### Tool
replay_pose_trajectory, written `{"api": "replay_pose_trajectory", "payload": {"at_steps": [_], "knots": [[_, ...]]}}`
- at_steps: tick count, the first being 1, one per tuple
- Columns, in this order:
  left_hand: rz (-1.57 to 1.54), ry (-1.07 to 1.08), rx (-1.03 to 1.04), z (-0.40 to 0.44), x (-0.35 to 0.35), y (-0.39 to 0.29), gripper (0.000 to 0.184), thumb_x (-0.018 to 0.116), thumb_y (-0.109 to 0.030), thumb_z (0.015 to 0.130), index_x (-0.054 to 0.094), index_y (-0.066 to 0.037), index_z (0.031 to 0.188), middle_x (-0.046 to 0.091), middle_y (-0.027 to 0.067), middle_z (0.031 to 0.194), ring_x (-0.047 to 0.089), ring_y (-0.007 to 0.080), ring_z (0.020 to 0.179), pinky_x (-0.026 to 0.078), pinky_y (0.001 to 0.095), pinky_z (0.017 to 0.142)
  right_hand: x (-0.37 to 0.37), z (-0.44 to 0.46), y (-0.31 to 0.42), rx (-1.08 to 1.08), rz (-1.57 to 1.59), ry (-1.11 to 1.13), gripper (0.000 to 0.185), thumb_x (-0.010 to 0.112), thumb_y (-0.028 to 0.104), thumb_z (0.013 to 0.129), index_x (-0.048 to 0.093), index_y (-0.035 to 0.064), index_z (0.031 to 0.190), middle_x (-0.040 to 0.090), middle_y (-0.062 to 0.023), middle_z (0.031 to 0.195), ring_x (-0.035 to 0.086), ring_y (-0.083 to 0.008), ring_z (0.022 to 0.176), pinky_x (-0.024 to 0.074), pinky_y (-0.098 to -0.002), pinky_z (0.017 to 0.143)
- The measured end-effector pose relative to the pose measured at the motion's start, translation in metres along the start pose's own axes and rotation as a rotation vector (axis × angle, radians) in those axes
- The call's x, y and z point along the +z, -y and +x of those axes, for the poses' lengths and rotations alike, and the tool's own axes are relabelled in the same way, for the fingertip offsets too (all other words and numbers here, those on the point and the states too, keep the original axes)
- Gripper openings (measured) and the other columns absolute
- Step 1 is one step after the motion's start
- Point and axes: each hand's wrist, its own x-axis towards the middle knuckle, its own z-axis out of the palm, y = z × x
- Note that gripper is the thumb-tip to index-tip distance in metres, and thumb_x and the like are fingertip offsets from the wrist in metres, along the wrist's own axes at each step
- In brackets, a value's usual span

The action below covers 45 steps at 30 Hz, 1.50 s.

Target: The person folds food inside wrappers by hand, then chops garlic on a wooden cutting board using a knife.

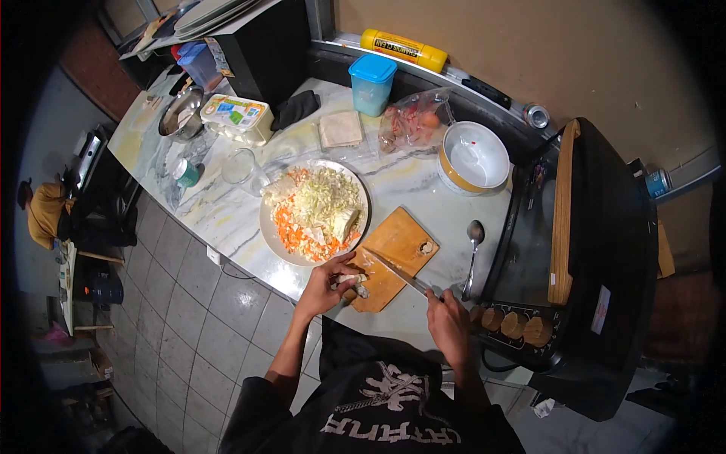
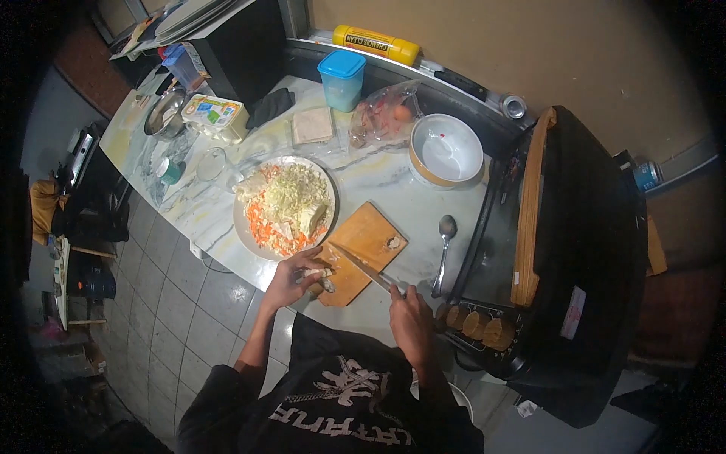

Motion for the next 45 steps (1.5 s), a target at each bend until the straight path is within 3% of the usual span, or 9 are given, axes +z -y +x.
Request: {"api": "replay_pose_trajectory", "payload": {"at_steps": [7,19,21,25,27,31,37,43,45], "knots": [[-0.022,0.077,0.022,0.001,-0.009,0.004,0.019,0.066,0.009,0.079,0.068,0.001,0.096,0.052,0.0196,0.132,0.057,0.0249,0.116,0.049,0.0345,0.093,-0.004,-0.023,0.002,-0.039,0.098,0.075,0.035,0.058,0.002,0.082,0.061,0.0002,0.117,0.055,-0.0190,0.086,0.060,-0.0358,0.078,0.0480,-0.0422,0.069],[-0.104,0.153,0.002,-0.009,0.001,-0.001,0.016,0.064,0.009,0.080,0.069,0.001,0.093,0.061,0.0187,0.119,0.052,0.0267,0.122,0.047,0.0345,0.094,0.036,-0.033,-0.008,0.155,0.148,-0.136,0.025,0.053,0.005,0.087,0.057,-0.0047,0.109,0.057,-0.0233,0.089,0.058,-0.0417,0.084,0.0469,-0.0456,0.073],[-0.025,0.198,0.043,-0.012,0.002,-0.002,0.016,0.064,0.004,0.083,0.068,-0.002,0.098,0.050,0.0155,0.136,0.057,0.0250,0.116,0.046,0.0365,0.098,0.036,-0.032,-0.009,0.111,0.263,-0.132,0.024,0.053,0.004,0.087,0.058,-0.0052,0.109,0.058,-0.0240,0.090,0.058,-0.0416,0.083,0.0467,-0.0450,0.072],[-0.032,0.208,0.048,-0.017,0.002,0.002,0.019,0.064,0.004,0.083,0.069,-0.003,0.100,0.051,0.0158,0.135,0.056,0.0257,0.118,0.046,0.0374,0.098,0.029,-0.036,-0.004,0.080,0.302,0.002,0.024,0.055,0.004,0.086,0.058,-0.0055,0.107,0.058,-0.0245,0.090,0.058,-0.0412,0.083,0.0464,-0.0444,0.072],[-0.090,0.154,-0.016,-0.019,0.000,-0.007,0.018,0.066,0.007,0.080,0.069,-0.001,0.097,0.058,0.0165,0.125,0.053,0.0263,0.121,0.047,0.0348,0.095,0.030,-0.041,-0.004,0.044,0.328,0.010,0.023,0.055,0.003,0.086,0.059,-0.0058,0.107,0.059,-0.0239,0.089,0.058,-0.0409,0.082,0.0461,-0.0442,0.072],[-0.113,0.061,-0.009,-0.025,-0.009,-0.003,0.018,0.064,0.006,0.083,0.069,-0.002,0.098,0.052,0.0140,0.132,0.055,0.0236,0.116,0.048,0.0333,0.095,0.024,-0.044,-0.004,0.031,0.356,0.033,0.024,0.055,0.004,0.086,0.059,-0.0058,0.107,0.059,-0.0237,0.089,0.058,-0.0414,0.082,0.0461,-0.0442,0.072],[-0.029,0.089,-0.012,-0.024,-0.009,0.003,0.019,0.065,0.005,0.083,0.069,-0.003,0.099,0.051,0.0112,0.131,0.056,0.0219,0.115,0.051,0.0299,0.090,0.030,-0.042,-0.006,0.095,0.330,-0.001,0.023,0.056,0.004,0.086,0.059,-0.0057,0.107,0.059,-0.0248,0.090,0.057,-0.0423,0.083,0.0464,-0.0446,0.073],[-0.012,0.120,-0.047,-0.024,-0.003,-0.006,0.020,0.066,0.005,0.082,0.070,-0.004,0.099,0.054,0.0126,0.127,0.056,0.0232,0.115,0.050,0.0314,0.090,0.043,-0.050,0.001,-0.097,0.372,-0.085,0.021,0.056,0.004,0.086,0.059,-0.0064,0.104,0.058,-0.0235,0.085,0.057,-0.0425,0.081,0.0452,-0.0463,0.072],[0.018,0.123,-0.027,-0.026,-0.004,-0.005,0.020,0.067,0.005,0.081,0.070,-0.004,0.098,0.055,0.0133,0.126,0.056,0.0241,0.115,0.050,0.0323,0.091,0.035,-0.050,0.004,-0.045,0.421,0.127,0.024,0.051,0.009,0.089,0.054,-0.0037,0.110,0.055,-0.0265,0.091,0.054,-0.0467,0.087,0.0439,-0.0504,0.075]]}}
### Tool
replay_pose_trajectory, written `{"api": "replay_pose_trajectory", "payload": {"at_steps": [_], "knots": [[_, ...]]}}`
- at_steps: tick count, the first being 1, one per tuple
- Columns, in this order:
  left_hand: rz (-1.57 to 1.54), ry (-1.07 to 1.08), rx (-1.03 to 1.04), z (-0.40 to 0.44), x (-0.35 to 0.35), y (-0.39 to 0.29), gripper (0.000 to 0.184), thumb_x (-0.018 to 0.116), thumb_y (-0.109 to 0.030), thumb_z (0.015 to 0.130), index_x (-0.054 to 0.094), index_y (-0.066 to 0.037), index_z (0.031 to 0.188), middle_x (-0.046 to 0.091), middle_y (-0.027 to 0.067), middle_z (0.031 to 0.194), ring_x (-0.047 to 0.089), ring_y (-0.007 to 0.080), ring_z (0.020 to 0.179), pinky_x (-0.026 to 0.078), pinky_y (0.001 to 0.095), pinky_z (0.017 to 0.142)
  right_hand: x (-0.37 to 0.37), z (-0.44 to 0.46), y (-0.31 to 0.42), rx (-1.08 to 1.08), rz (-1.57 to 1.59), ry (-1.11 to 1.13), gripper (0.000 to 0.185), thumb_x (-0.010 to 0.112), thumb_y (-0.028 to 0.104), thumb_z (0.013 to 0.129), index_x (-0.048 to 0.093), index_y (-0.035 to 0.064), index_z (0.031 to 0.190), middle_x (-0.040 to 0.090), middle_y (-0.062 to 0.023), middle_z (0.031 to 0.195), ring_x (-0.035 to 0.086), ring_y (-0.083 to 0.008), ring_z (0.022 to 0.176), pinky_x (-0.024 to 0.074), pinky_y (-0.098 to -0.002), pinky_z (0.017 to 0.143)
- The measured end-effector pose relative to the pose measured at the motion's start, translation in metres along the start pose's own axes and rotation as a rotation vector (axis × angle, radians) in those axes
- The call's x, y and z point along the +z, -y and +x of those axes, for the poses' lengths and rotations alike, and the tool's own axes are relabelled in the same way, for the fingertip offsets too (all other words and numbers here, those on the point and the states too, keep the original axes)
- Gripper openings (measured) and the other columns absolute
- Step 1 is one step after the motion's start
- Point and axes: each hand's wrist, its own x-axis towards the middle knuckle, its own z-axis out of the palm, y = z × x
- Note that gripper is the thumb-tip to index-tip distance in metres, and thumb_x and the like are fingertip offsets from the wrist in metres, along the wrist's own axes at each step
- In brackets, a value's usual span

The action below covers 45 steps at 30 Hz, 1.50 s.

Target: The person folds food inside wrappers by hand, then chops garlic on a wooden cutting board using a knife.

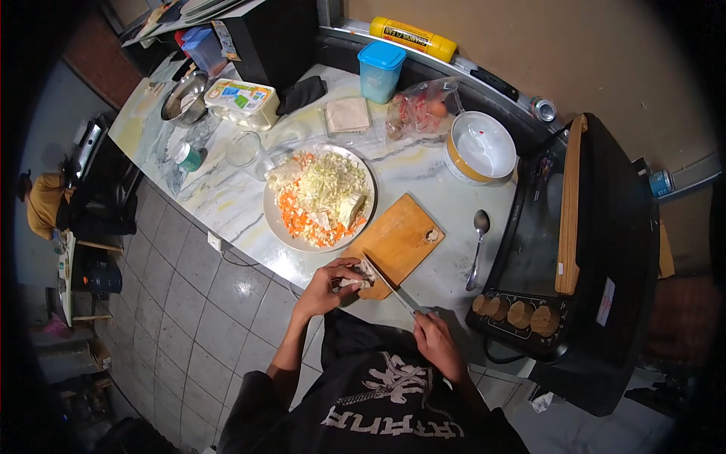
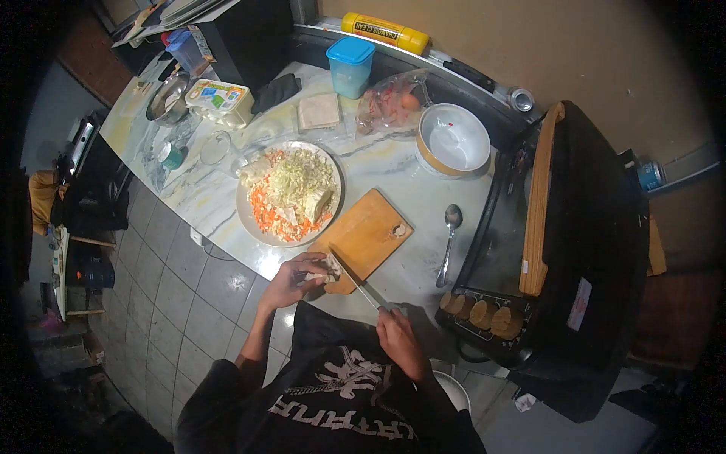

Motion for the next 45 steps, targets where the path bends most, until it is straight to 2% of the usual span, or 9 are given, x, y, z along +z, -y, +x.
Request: {"api": "replay_pose_trajectory", "payload": {"at_steps": [7,13,16,21,24,29,34,40,45], "knots": [[0.008,-0.033,0.022,-0.007,-0.005,0.005,0.021,0.068,0.005,0.079,0.071,-0.005,0.097,0.057,0.0143,0.125,0.057,0.0264,0.115,0.048,0.0341,0.093,-0.006,0.004,0.006,0.012,-0.047,-0.125,0.020,0.056,0.005,0.086,0.060,-0.0041,0.104,0.056,-0.0217,0.083,0.057,-0.0414,0.075,0.0448,-0.0455,0.068],[0.010,-0.040,0.076,-0.006,-0.007,0.011,0.021,0.068,0.005,0.078,0.071,-0.005,0.097,0.058,0.0128,0.123,0.059,0.0253,0.110,0.050,0.0331,0.089,-0.013,0.004,0.019,0.008,-0.140,-0.016,0.020,0.054,0.007,0.088,0.059,-0.0041,0.104,0.055,-0.0212,0.083,0.057,-0.0398,0.079,0.0452,-0.0451,0.069],[-0.031,-0.051,0.028,-0.007,-0.007,0.014,0.022,0.068,0.006,0.078,0.071,-0.005,0.097,0.058,0.0118,0.120,0.059,0.0240,0.108,0.051,0.0315,0.086,-0.017,-0.002,0.021,0.076,-0.128,0.128,0.023,0.053,0.010,0.090,0.054,-0.0005,0.110,0.053,-0.0232,0.096,0.056,-0.0433,0.085,0.0449,-0.0487,0.071],[0.034,-0.074,0.060,-0.010,-0.006,0.005,0.022,0.068,0.005,0.079,0.071,-0.005,0.098,0.059,0.0114,0.118,0.060,0.0225,0.106,0.051,0.0297,0.083,-0.011,-0.007,0.003,-0.026,-0.075,-0.074,0.022,0.054,0.009,0.089,0.054,0.0003,0.110,0.054,-0.0217,0.094,0.056,-0.0431,0.084,0.0449,-0.0484,0.069],[0.030,-0.079,0.065,-0.010,-0.005,0.009,0.022,0.068,0.005,0.079,0.071,-0.005,0.099,0.059,0.0123,0.118,0.059,0.0219,0.106,0.052,0.0290,0.081,-0.019,-0.003,0.004,0.104,-0.103,-0.040,0.023,0.055,0.008,0.089,0.055,-0.0001,0.110,0.055,-0.0220,0.092,0.057,-0.0424,0.082,0.0449,-0.0483,0.069],[0.048,-0.114,0.052,-0.010,-0.003,0.015,0.020,0.068,0.004,0.080,0.069,-0.001,0.100,0.061,0.0117,0.112,0.061,0.0194,0.100,0.051,0.0276,0.081,0.001,-0.005,-0.008,-0.010,-0.073,-0.110,0.020,0.055,0.009,0.088,0.056,-0.0007,0.106,0.056,-0.0230,0.089,0.057,-0.0428,0.081,0.0449,-0.0483,0.069],[-0.193,-0.295,-0.097,-0.009,0.003,0.025,0.016,0.066,0.002,0.084,0.068,0.004,0.100,0.069,0.0085,0.094,0.064,0.0138,0.086,0.051,0.0264,0.079,0.016,0.001,-0.010,-0.103,0.036,-0.010,0.019,0.055,0.009,0.087,0.057,-0.0034,0.101,0.056,-0.0244,0.087,0.056,-0.0445,0.081,0.0458,-0.0475,0.069],[-0.160,-0.451,-0.085,-0.013,-0.003,0.009,0.016,0.065,0.003,0.085,0.067,0.006,0.101,0.069,0.0102,0.094,0.064,0.0139,0.087,0.051,0.0265,0.080,0.008,0.002,0.000,-0.094,0.044,-0.112,0.018,0.054,0.007,0.087,0.058,-0.0034,0.102,0.056,-0.0244,0.087,0.056,-0.0444,0.081,0.0459,-0.0475,0.068],[-0.231,-0.536,-0.033,-0.011,-0.002,0.018,0.017,0.066,0.005,0.084,0.066,0.006,0.101,0.069,0.0112,0.096,0.064,0.0150,0.090,0.050,0.0271,0.082,0.018,0.008,-0.008,-0.115,0.039,-0.023,0.017,0.054,0.006,0.087,0.057,-0.0033,0.100,0.056,-0.0244,0.087,0.056,-0.0446,0.080,0.0454,-0.0476,0.067]]}}
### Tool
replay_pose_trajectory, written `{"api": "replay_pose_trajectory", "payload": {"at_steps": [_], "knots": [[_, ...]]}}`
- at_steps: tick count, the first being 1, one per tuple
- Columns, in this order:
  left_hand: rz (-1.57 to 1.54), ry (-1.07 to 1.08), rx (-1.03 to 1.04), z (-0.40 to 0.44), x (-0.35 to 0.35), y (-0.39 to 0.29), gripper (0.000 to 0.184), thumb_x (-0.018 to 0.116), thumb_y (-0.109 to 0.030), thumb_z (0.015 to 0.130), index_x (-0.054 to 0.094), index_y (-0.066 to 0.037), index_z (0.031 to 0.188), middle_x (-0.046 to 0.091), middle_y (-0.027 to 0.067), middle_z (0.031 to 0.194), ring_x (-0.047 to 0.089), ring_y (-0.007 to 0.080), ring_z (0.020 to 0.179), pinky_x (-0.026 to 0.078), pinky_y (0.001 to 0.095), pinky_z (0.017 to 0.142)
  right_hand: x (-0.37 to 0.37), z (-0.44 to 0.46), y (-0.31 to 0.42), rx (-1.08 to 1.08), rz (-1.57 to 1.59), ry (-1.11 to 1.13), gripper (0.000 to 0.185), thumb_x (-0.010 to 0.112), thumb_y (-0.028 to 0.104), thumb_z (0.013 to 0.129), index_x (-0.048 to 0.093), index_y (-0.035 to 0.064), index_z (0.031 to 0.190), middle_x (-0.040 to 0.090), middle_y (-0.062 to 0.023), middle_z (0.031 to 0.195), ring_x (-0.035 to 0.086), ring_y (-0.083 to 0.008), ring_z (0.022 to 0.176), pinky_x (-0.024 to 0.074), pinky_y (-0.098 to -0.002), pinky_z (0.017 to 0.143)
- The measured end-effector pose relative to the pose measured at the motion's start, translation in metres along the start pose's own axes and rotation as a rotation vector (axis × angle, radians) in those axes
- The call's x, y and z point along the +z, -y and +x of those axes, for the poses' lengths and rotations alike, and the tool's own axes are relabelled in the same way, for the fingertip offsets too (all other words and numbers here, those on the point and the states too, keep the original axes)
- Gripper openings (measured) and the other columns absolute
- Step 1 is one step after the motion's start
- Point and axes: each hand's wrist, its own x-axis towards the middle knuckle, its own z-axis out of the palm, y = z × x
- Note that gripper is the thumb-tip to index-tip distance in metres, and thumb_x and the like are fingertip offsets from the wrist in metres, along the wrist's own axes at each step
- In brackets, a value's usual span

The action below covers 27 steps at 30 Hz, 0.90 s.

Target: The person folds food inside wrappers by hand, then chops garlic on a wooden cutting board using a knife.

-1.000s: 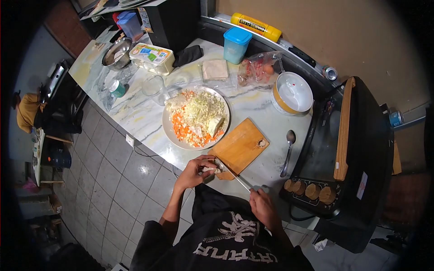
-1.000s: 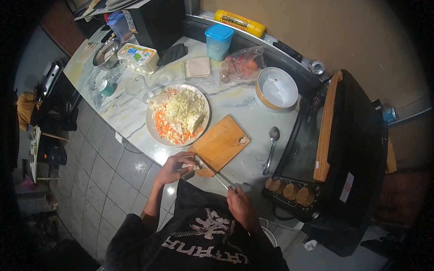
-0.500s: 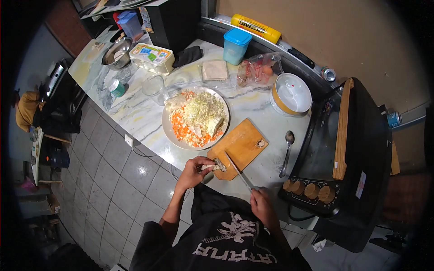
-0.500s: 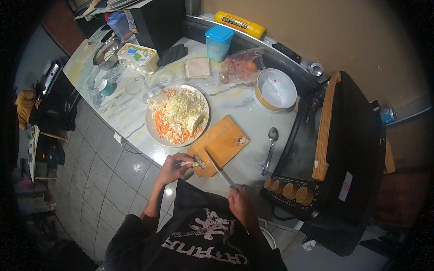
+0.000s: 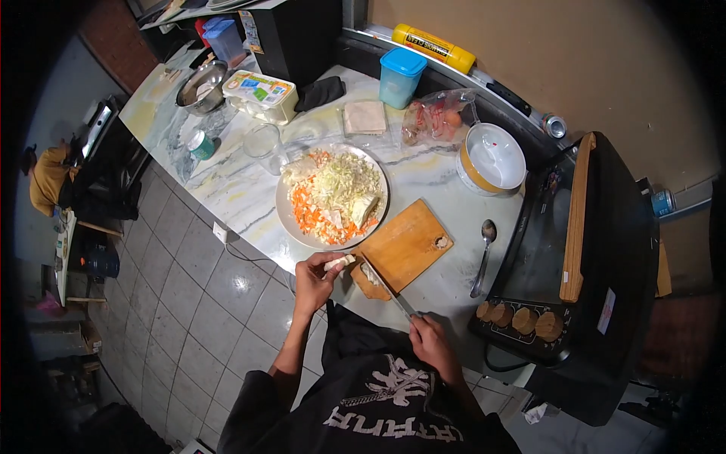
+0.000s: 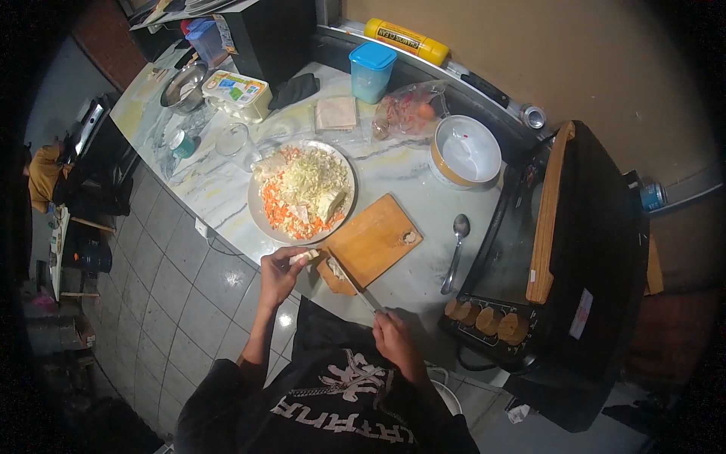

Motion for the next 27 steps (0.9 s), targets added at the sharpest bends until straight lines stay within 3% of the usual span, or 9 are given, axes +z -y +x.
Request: {"api": "replay_pose_trajectory", "payload": {"at_steps": [5,8,13,20,22,27], "knots": [[0.039,-0.050,0.019,-0.002,0.006,-0.004,0.018,0.064,0.007,0.084,0.066,0.006,0.101,0.068,0.0127,0.097,0.064,0.0173,0.092,0.050,0.0274,0.084,-0.004,0.000,0.006,-0.045,-0.029,-0.059,0.014,0.053,0.006,0.087,0.056,-0.0029,0.098,0.056,-0.0242,0.086,0.056,-0.0448,0.079,0.0450,-0.0479,0.067],[0.121,-0.064,0.119,-0.001,0.016,-0.006,0.019,0.062,0.010,0.083,0.067,0.006,0.101,0.067,0.0137,0.094,0.065,0.0188,0.091,0.050,0.0278,0.084,-0.011,0.005,0.010,0.093,-0.026,-0.088,0.014,0.052,0.006,0.089,0.056,-0.0030,0.098,0.056,-0.0241,0.085,0.056,-0.0447,0.080,0.0447,-0.0483,0.068],[0.342,0.039,0.282,0.009,0.037,-0.013,0.023,0.063,0.008,0.078,0.069,0.001,0.099,0.066,0.0178,0.097,0.066,0.0298,0.086,0.051,0.0331,0.075,-0.009,0.012,0.007,0.107,-0.099,-0.087,0.015,0.051,0.009,0.092,0.053,-0.0027,0.102,0.056,-0.0242,0.085,0.056,-0.0450,0.081,0.0446,-0.0481,0.069],[0.404,0.194,0.357,0.017,0.060,-0.004,0.022,0.061,0.008,0.078,0.067,0.002,0.098,0.065,0.0173,0.096,0.064,0.0334,0.085,0.050,0.0363,0.074,-0.006,0.015,0.001,0.110,-0.063,-0.097,0.018,0.046,0.015,0.096,0.053,-0.0010,0.103,0.058,-0.0256,0.088,0.056,-0.0460,0.082,0.0432,-0.0505,0.069],[0.423,0.202,0.359,0.017,0.063,-0.004,0.022,0.061,0.007,0.078,0.067,0.002,0.099,0.064,0.0167,0.096,0.064,0.0338,0.086,0.050,0.0367,0.075,-0.011,0.019,0.008,0.231,0.024,0.008,0.021,0.045,0.018,0.098,0.052,0.0007,0.106,0.059,-0.0251,0.083,0.056,-0.0469,0.081,0.0418,-0.0532,0.069],[0.528,0.179,0.447,0.017,0.064,-0.001,0.023,0.065,0.005,0.075,0.067,0.000,0.097,0.065,0.0137,0.097,0.062,0.0325,0.091,0.050,0.0377,0.079,-0.001,0.014,0.003,0.226,-0.084,-0.044,0.024,0.046,0.023,0.098,0.050,0.0038,0.112,0.058,-0.0258,0.079,0.055,-0.0486,0.078,0.0405,-0.0555,0.069]]}}
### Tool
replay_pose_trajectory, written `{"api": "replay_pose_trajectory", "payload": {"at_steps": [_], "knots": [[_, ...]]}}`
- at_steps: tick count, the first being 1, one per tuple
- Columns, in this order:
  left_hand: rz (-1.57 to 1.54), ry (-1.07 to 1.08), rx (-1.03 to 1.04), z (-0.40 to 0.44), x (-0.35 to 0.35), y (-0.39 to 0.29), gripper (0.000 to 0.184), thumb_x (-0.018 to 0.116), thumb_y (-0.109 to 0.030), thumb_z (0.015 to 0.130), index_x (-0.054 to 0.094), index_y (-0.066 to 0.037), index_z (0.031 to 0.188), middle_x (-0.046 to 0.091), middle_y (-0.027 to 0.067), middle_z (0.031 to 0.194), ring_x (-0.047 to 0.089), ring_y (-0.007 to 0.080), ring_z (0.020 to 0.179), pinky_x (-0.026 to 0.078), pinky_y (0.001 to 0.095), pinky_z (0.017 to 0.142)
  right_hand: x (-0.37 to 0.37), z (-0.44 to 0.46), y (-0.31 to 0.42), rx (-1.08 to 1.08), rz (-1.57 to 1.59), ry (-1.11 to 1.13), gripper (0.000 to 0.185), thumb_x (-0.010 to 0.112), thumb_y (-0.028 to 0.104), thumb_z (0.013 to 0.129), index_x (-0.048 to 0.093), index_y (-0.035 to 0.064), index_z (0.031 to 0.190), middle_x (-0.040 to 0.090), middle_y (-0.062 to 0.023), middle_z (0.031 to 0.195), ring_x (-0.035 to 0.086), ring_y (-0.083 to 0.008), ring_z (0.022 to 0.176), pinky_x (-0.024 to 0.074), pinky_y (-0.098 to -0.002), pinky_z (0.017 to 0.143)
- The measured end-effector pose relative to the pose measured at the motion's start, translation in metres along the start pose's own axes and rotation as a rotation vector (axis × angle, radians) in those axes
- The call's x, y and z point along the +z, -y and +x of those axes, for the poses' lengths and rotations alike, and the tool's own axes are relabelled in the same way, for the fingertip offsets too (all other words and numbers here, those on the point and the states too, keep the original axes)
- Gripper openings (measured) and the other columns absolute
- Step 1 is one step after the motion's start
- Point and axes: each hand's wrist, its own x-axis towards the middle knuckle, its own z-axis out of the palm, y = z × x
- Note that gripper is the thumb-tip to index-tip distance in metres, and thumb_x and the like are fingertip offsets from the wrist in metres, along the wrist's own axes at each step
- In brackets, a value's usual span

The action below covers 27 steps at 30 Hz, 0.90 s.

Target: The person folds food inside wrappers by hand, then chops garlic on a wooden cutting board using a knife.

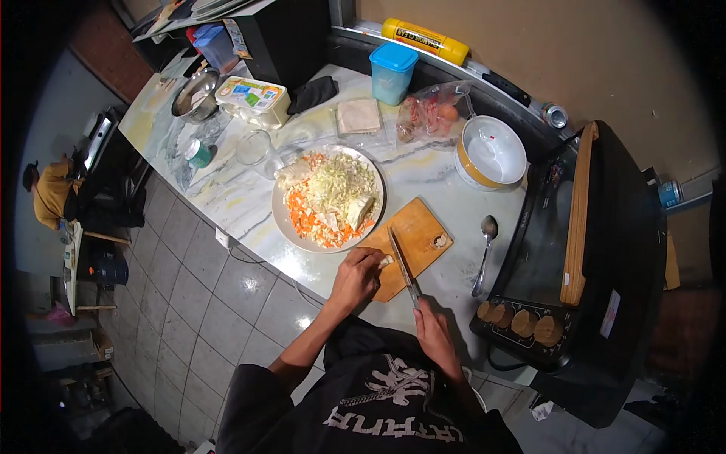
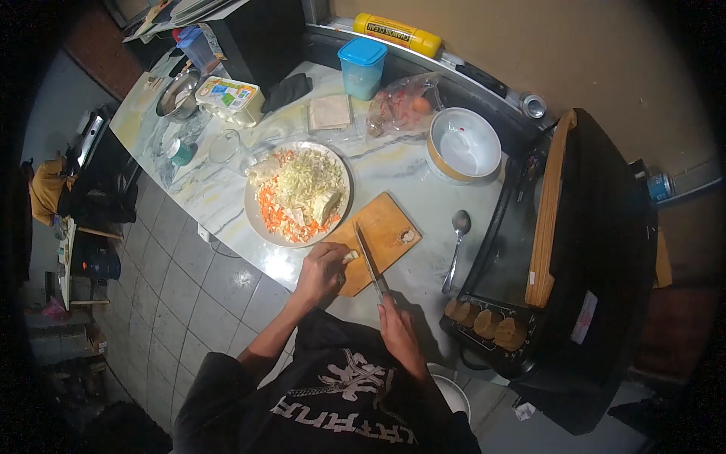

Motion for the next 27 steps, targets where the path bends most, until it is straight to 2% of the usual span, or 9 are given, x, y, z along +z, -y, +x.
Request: {"api": "replay_pose_trajectory", "payload": {"at_steps": [2,8,17,20,22,25,27], "knots": [[0.106,-0.002,0.041,0.001,-0.003,-0.001,0.024,0.067,0.003,0.072,0.067,-0.002,0.095,0.065,0.0106,0.096,0.060,0.0297,0.093,0.050,0.0370,0.080,0.001,0.001,-0.001,0.001,-0.011,-0.027,0.025,0.047,0.024,0.098,0.049,0.0047,0.113,0.058,-0.0263,0.079,0.055,-0.0489,0.078,0.0403,-0.0557,0.069],[0.233,0.006,0.092,0.003,-0.004,-0.004,0.023,0.069,-0.001,0.070,0.068,-0.005,0.093,0.066,0.0068,0.095,0.059,0.0277,0.090,0.048,0.0376,0.080,0.004,0.011,-0.009,0.084,-0.009,0.085,0.027,0.050,0.029,0.096,0.051,0.0032,0.107,0.058,-0.0268,0.080,0.054,-0.0484,0.082,0.0412,-0.0552,0.071],[0.157,0.126,0.074,0.006,-0.009,-0.005,0.027,0.067,0.000,0.070,0.062,-0.003,0.097,0.062,0.0091,0.098,0.057,0.0315,0.090,0.048,0.0395,0.079,0.008,0.009,-0.014,0.048,0.049,0.071,0.020,0.048,0.021,0.096,0.047,0.0019,0.104,0.058,-0.0276,0.080,0.054,-0.0490,0.082,0.0406,-0.0568,0.071],[0.163,0.128,0.075,0.004,-0.006,-0.002,0.028,0.067,0.000,0.071,0.062,-0.003,0.098,0.062,0.0099,0.097,0.057,0.0320,0.090,0.048,0.0401,0.079,-0.002,0.007,-0.005,0.097,0.033,0.146,0.019,0.048,0.019,0.096,0.045,0.0024,0.104,0.057,-0.0281,0.076,0.054,-0.0499,0.078,0.0408,-0.0567,0.068],[0.164,0.122,0.067,0.002,-0.003,-0.002,0.028,0.066,0.000,0.071,0.062,-0.003,0.099,0.062,0.0101,0.097,0.057,0.0321,0.090,0.048,0.0401,0.079,-0.001,0.007,-0.004,0.011,0.005,0.081,0.018,0.047,0.019,0.096,0.045,0.0022,0.103,0.057,-0.0282,0.075,0.054,-0.0506,0.074,0.0409,-0.0564,0.064],[0.152,0.103,0.052,0.000,-0.001,-0.003,0.030,0.066,0.000,0.072,0.063,-0.004,0.101,0.062,0.0105,0.097,0.057,0.0322,0.090,0.048,0.0402,0.079,-0.005,0.010,0.001,-0.005,0.030,0.108,0.017,0.047,0.019,0.096,0.045,0.0024,0.102,0.057,-0.0280,0.075,0.054,-0.0504,0.073,0.0407,-0.0565,0.063],[0.141,0.091,0.044,0.000,0.000,-0.004,0.031,0.066,0.000,0.072,0.063,-0.004,0.103,0.063,0.0105,0.097,0.057,0.0321,0.090,0.048,0.0403,0.079,-0.010,0.012,0.009,0.038,0.069,0.160,0.018,0.047,0.020,0.096,0.044,0.0037,0.103,0.057,-0.0279,0.077,0.054,-0.0498,0.077,0.0396,-0.0560,0.068]]}}
